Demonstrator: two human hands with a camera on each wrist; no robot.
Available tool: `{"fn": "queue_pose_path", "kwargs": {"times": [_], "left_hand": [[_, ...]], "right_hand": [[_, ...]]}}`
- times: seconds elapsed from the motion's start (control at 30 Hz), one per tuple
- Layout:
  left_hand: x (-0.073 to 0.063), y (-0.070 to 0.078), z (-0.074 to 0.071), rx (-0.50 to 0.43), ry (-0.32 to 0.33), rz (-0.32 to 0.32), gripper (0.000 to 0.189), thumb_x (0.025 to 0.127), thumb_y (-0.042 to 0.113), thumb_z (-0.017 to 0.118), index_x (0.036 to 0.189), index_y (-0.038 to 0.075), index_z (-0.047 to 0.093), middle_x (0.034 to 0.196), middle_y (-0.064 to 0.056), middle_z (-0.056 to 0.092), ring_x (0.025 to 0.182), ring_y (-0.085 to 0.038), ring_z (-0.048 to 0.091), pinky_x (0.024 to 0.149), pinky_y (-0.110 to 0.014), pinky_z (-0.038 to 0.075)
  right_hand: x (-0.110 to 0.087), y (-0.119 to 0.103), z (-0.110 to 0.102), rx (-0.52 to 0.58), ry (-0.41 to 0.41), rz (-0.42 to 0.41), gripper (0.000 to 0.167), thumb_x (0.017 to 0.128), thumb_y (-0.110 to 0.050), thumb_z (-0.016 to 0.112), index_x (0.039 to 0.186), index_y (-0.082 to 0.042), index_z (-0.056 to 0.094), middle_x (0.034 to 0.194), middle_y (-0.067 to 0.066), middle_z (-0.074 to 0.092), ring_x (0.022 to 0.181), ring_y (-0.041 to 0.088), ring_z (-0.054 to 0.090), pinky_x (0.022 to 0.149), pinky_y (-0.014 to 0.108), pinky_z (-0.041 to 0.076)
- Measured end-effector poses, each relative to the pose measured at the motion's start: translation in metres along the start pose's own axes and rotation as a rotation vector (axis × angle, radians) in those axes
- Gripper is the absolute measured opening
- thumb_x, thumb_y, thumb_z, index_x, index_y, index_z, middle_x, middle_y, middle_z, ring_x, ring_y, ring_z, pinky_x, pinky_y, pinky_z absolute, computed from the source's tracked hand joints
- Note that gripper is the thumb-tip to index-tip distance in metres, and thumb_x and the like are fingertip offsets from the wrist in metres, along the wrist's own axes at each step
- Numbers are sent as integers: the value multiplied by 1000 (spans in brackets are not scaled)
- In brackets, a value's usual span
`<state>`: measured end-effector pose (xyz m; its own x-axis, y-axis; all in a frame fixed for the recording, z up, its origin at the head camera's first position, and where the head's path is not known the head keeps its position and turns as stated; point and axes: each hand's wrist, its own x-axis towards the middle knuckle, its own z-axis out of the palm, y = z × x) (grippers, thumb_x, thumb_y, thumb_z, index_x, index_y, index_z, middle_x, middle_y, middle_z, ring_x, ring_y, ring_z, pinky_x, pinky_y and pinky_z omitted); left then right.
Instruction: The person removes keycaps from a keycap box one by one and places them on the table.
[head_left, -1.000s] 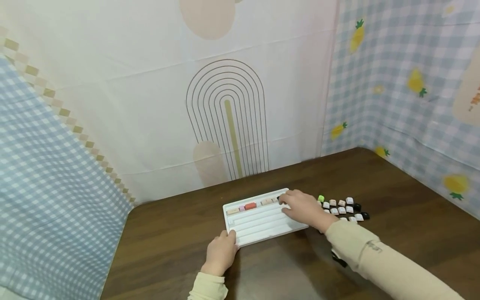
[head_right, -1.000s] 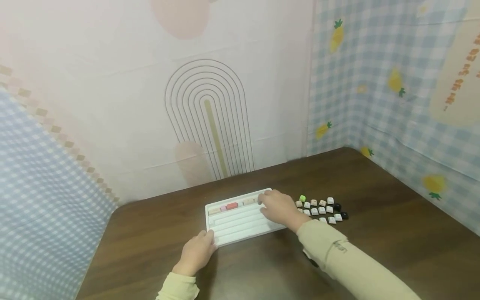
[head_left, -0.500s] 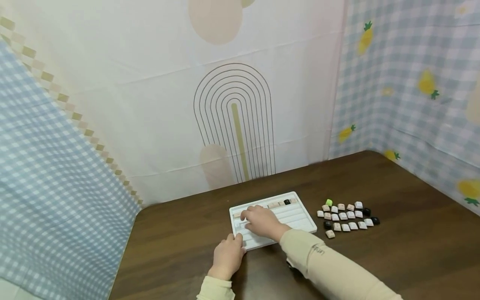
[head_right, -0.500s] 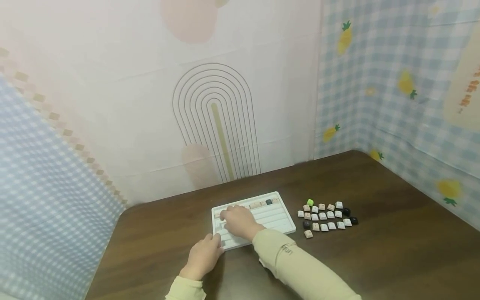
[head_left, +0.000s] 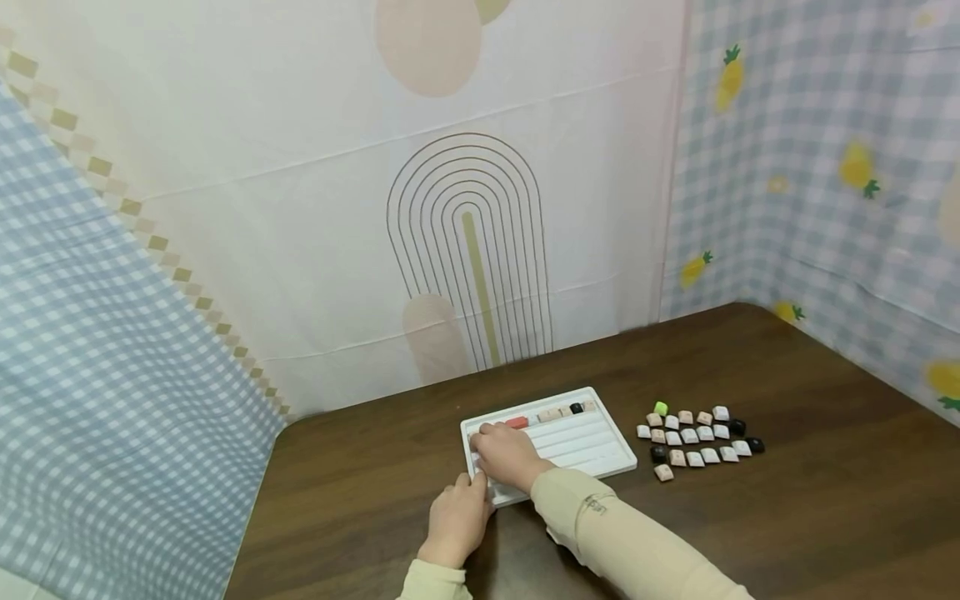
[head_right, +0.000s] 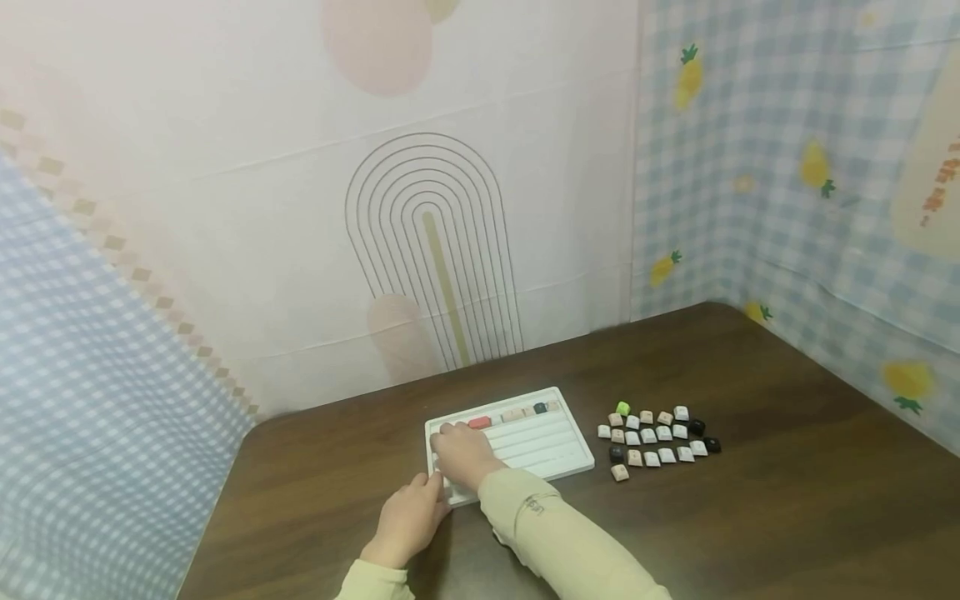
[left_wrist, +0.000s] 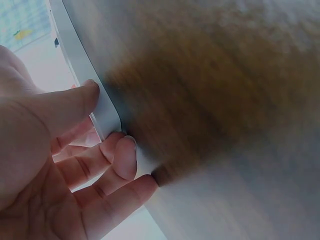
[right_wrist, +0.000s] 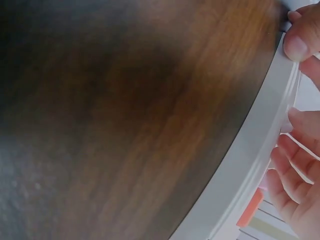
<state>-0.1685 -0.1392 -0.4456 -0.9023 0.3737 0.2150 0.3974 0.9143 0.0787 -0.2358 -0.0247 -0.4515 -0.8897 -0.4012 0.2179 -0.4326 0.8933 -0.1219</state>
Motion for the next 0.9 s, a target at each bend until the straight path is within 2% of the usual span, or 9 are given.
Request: {"fn": "queue_pose_path", "kwargs": {"times": [0.2, 0.33, 0.47, 0.63, 0.77, 0.9], "left_hand": [[-1, 3, 1, -20, -1, -3, 25, 76, 23, 70, 91, 9, 57, 77, -9, 56, 57, -27, 55, 49, -37, 43], [-2, 5, 3, -29, -9, 5, 23, 78, 23, 69, 89, 9, 55, 77, -9, 55, 57, -27, 55, 49, -37, 43], [-3, 5, 4, -40, -7, 10, 22, 77, 23, 69, 86, 9, 54, 75, -9, 54, 56, -28, 54, 49, -37, 42], [-3, 3, 4, -35, -10, 21, 23, 76, 23, 70, 83, 9, 52, 74, -8, 54, 55, -27, 54, 48, -37, 42], [-2, 1, 1, -36, -18, 26, 24, 76, 21, 71, 80, 10, 50, 73, -8, 53, 54, -27, 54, 47, -37, 42], [-1, -1, -3, -40, -16, 26, 26, 75, 20, 71, 76, 10, 47, 71, -8, 51, 53, -27, 53, 47, -37, 42]], "right_hand": [[0, 2, 0, -39, -9, 0, 7, 81, -19, 63, 87, -18, 67, 85, -2, 64, 76, 16, 60, 60, 29, 49], [-2, 6, -5, -11, -22, 14, 10, 81, -20, 64, 91, -18, 66, 89, -2, 65, 81, 17, 61, 63, 30, 50], [-6, 12, -20, 45, -10, 5, 12, 83, -20, 63, 94, -16, 65, 93, -1, 65, 86, 17, 62, 65, 30, 51], [-11, 22, -44, 85, 11, -20, 13, 84, -19, 64, 95, -14, 64, 92, 0, 63, 85, 17, 61, 64, 29, 51], [-14, 33, -60, 103, 9, 2, 13, 85, -19, 63, 97, -14, 63, 94, -1, 63, 86, 17, 60, 68, 30, 50], [-19, 46, -75, 117, 23, 28, 13, 85, -19, 64, 97, -14, 63, 94, -1, 62, 85, 16, 60, 66, 30, 49]]}}
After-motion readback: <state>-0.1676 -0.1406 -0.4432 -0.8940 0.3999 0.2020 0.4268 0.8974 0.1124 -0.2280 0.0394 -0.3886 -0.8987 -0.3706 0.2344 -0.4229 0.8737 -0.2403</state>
